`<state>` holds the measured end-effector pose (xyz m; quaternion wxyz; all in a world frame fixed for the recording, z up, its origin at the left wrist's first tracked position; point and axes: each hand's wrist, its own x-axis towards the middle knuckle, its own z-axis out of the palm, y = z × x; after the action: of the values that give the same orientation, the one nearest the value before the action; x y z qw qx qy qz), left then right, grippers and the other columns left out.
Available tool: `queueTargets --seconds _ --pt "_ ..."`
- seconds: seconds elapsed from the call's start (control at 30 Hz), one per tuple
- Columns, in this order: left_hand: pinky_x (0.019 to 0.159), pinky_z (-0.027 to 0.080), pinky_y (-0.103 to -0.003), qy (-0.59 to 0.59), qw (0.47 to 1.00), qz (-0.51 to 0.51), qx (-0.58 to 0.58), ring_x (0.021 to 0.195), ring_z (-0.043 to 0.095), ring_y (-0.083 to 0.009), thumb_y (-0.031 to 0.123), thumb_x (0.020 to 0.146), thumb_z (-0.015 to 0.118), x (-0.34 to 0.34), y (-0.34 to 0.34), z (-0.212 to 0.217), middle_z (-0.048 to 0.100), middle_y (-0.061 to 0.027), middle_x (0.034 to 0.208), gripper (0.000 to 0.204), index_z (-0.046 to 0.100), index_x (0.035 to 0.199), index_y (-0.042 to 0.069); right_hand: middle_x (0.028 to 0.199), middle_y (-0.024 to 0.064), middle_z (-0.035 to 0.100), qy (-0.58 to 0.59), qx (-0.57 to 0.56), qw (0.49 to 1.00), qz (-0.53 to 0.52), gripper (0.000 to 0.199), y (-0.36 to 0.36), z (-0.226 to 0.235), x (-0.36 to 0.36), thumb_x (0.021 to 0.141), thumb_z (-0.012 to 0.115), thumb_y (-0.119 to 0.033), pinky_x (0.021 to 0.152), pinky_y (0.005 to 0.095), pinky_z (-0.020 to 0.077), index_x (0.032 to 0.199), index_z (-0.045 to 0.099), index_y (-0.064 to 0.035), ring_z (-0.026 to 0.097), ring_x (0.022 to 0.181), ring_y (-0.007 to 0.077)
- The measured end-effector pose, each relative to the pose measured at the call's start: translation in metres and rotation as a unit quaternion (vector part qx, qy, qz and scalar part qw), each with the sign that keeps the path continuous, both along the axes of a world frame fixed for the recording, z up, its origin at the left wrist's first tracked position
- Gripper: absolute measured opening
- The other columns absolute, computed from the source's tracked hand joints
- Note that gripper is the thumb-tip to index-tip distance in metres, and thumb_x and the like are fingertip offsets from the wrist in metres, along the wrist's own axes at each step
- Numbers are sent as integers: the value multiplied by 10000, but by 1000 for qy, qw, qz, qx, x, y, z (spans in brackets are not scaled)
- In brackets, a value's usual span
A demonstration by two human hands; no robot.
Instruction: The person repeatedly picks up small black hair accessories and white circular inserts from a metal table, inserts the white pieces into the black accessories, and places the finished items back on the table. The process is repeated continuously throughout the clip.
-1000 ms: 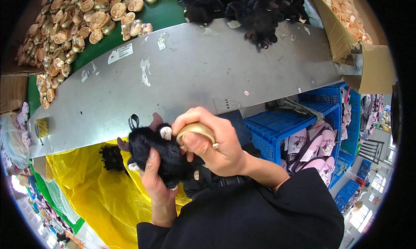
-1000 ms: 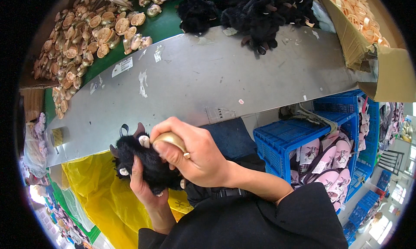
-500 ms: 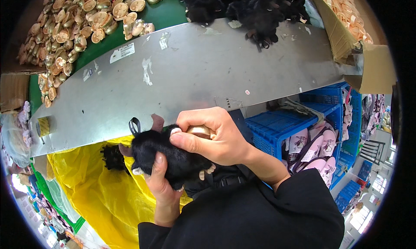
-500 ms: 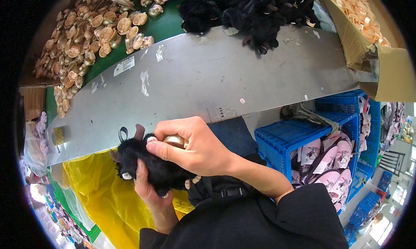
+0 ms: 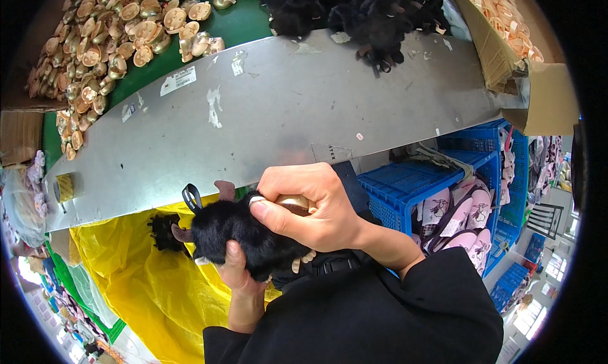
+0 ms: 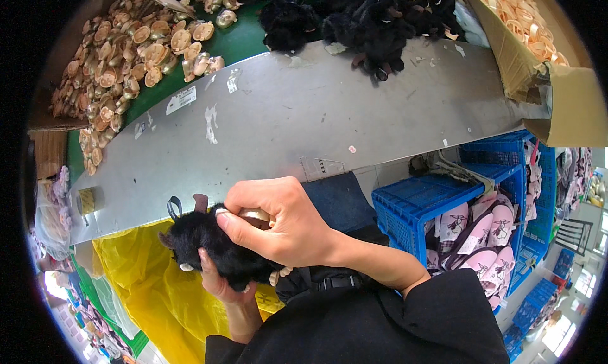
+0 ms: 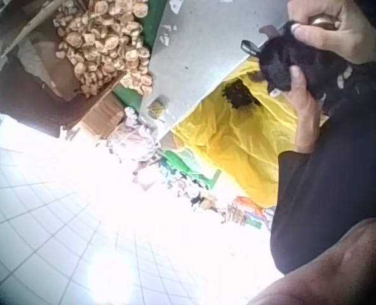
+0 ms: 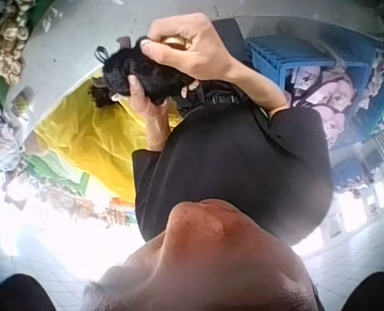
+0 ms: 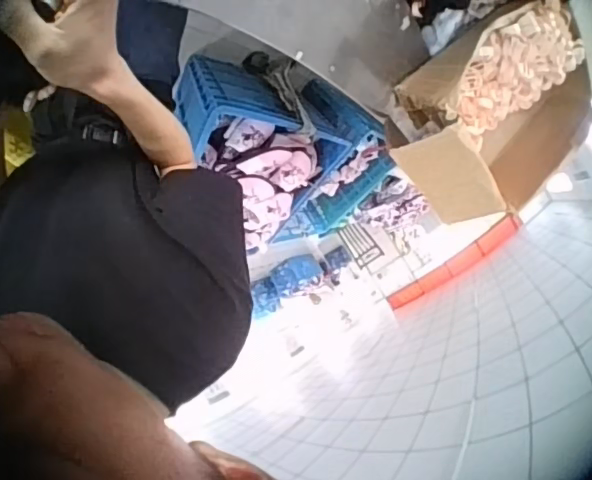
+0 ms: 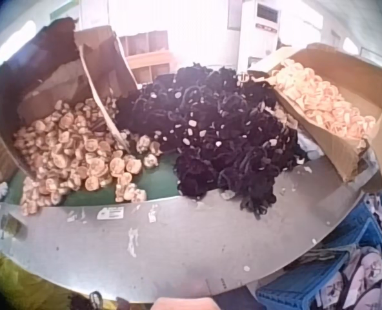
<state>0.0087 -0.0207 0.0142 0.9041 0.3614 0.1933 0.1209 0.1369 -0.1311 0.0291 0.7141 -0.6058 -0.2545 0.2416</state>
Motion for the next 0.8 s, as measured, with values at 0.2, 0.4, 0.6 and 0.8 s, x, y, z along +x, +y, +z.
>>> queueTargets --seconds 0.2,0.4,0.6,0.8 --pt "1068 485 -433 23 998 -6 52 1245 579 -298 367 930 664 1 2 3 562 -154 1345 780 284 1538 61 697 63 589 -19 12 1000 -21 145 3 -1 -1 896 685 -111 520 262 379 818 655 8 495 579 94" --pt "1047 501 -423 47 997 -5 55 1216 597 -297 334 908 692 3 3 5 568 -153 1341 773 316 1520 49 716 48 579 -62 -4 997 -38 109 0 -2 2 880 677 -45 530 256 369 810 635 26 502 603 98" --pt "1047 496 -425 -10 1000 9 -2 1215 600 -298 323 938 643 0 1 -5 588 -143 1320 685 365 1494 36 696 76 589 -64 2 997 -35 130 1 0 -2 879 688 -97 516 277 394 805 648 2 504 559 117" --pt "1038 501 -419 26 1000 14 -5 1191 609 -294 306 924 646 4 2 1 592 -150 1300 693 367 1490 21 684 80 587 -61 -23 997 -49 142 2 -9 -1 883 693 -102 514 278 385 802 647 5 495 547 117"
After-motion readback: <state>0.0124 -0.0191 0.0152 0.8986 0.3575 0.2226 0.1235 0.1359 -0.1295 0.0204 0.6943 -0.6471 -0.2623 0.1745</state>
